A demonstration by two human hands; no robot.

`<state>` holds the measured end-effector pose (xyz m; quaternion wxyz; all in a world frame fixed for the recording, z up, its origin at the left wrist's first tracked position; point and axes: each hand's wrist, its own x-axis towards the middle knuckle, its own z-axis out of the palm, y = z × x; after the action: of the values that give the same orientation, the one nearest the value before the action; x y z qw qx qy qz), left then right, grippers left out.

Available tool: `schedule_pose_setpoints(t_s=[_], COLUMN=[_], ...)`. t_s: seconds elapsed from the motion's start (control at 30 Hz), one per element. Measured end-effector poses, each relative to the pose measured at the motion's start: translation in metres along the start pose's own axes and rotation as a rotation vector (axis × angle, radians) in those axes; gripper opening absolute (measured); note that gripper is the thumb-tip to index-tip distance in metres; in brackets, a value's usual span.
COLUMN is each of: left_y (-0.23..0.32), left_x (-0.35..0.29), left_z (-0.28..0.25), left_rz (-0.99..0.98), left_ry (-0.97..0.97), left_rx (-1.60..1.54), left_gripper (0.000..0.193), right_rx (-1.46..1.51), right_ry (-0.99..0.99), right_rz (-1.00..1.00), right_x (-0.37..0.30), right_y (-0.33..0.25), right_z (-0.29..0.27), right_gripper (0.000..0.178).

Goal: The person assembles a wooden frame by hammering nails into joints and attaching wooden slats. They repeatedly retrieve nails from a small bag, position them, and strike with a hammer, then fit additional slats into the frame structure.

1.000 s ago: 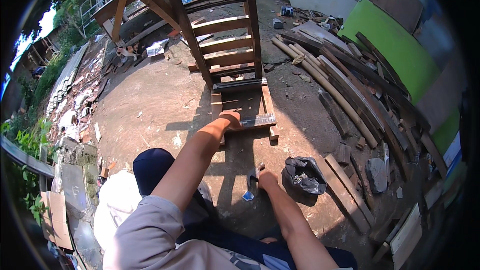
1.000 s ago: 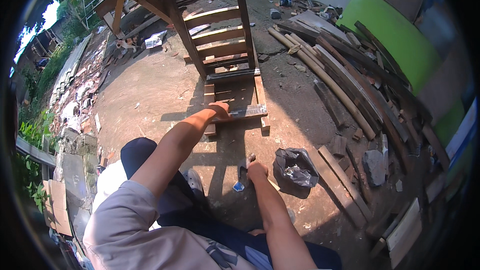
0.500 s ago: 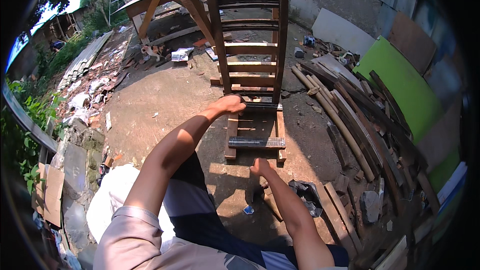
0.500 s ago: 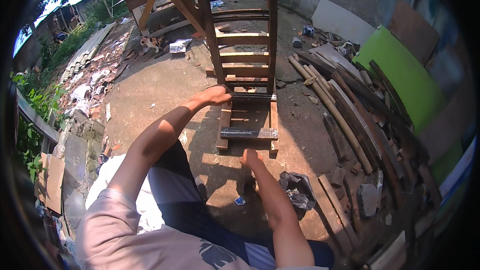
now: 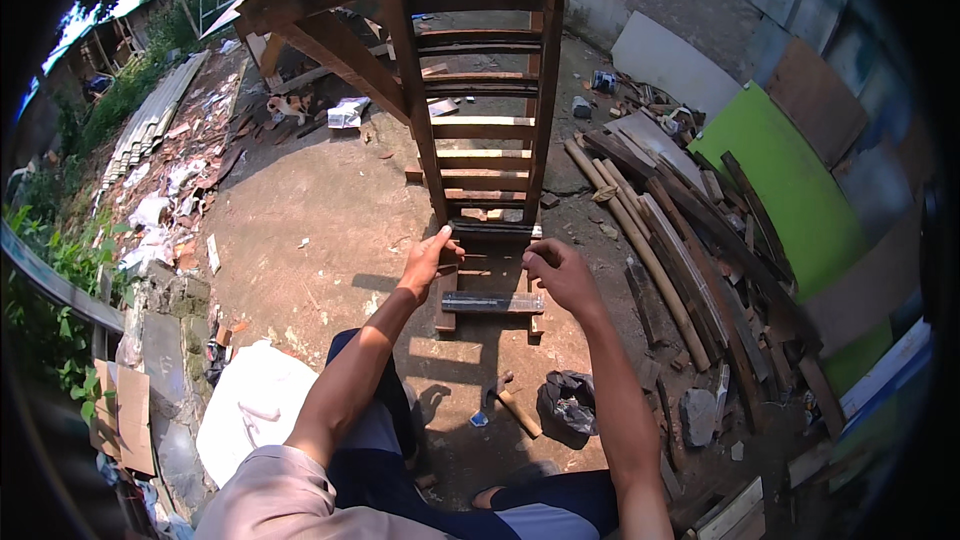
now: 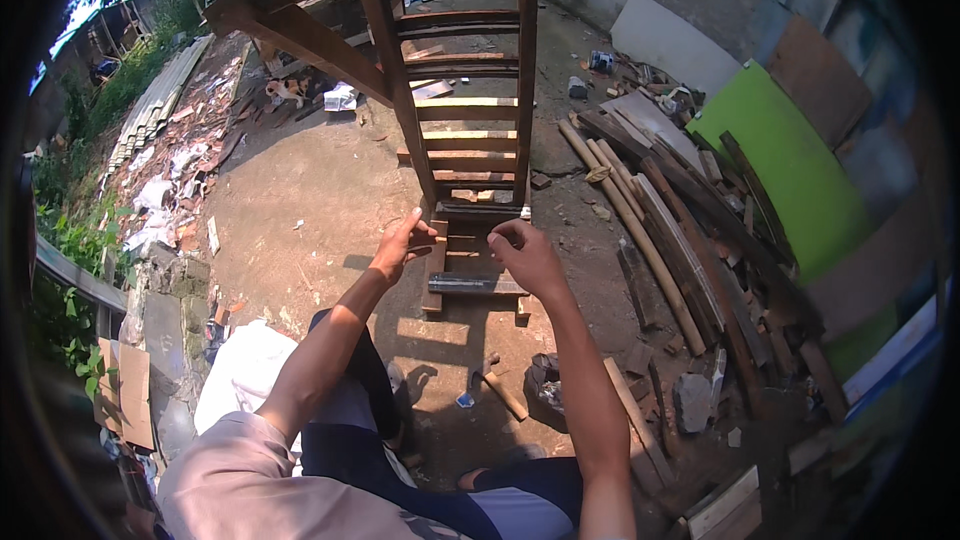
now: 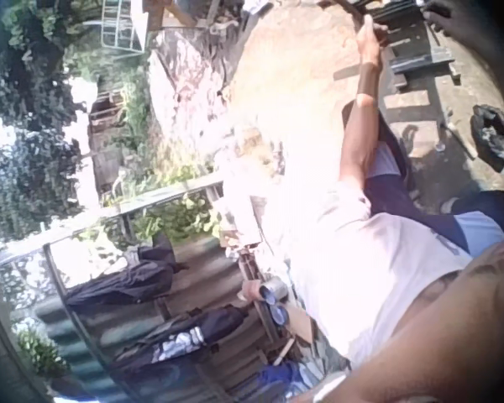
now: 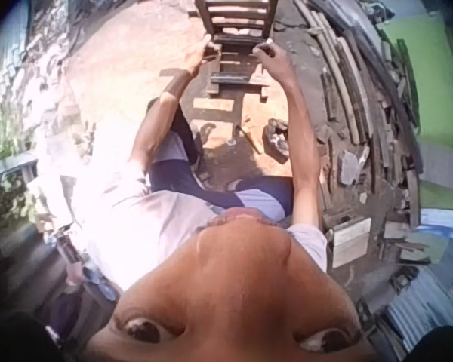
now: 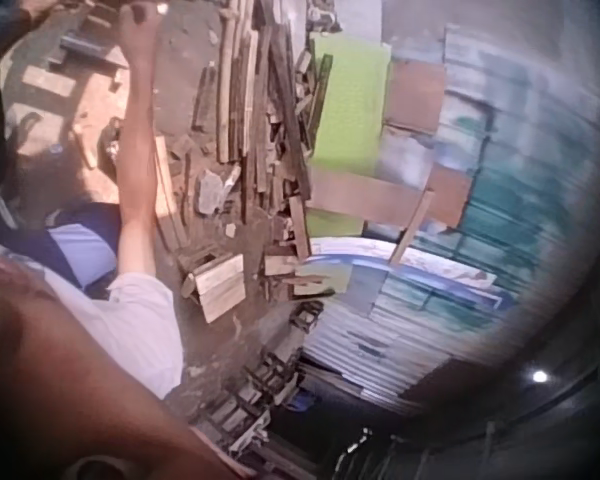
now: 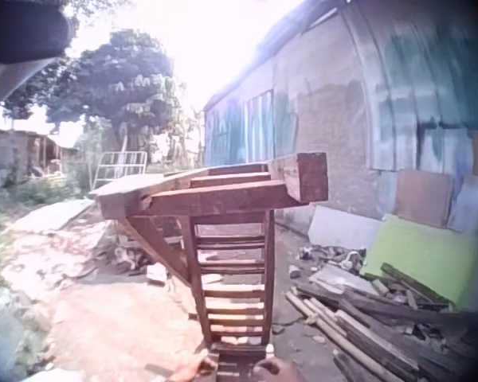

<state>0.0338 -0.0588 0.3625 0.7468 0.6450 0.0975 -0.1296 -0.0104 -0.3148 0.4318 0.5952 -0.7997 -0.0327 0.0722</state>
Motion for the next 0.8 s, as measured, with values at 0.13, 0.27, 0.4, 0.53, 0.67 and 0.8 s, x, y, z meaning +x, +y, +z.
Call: schedule_pose_setpoints(t_s=[0.13,0.27,0.4,0.53,0.67,0.8], left_y=[0.04,0.184,0.327,0.404,0.432,0.411], left_x=[-0.049,-0.102,-0.126,-0.13,-0.118,-0.097], left_z=[-0.028,-0.039,-0.052,-0.061,-0.042,-0.027], left_rz=[-0.319,-0.294,-0.259,-0.345,-0.334,-0.276], left_ry=[0.126,0.182,0.127,-0.005,-0.05,0.092], left_rx=[-0.602,-0.834,-0.79,-0.767,-0.657,-0.514], left_gripper=[0.05,0.076,0.106,0.109,0.079,0.058], right_rx=[0.109,0.248,0.334,0.323,0.34,0.322], right_ry=[0.059,0.17,0.274,0.318,0.305,0.305], right_rz=[0.08,0.213,0.341,0.382,0.406,0.445], right_x=[-0.04,-0.088,-0.133,-0.153,-0.169,-0.182], right_y=[-0.107,-0.188,-0.263,-0.33,-0.364,-0.388], right_z=[-0.043,-0.088,-0.112,-0.125,-0.121,-0.105], right_gripper=[0.025,0.022,0.019,0.019,0.019,0.017])
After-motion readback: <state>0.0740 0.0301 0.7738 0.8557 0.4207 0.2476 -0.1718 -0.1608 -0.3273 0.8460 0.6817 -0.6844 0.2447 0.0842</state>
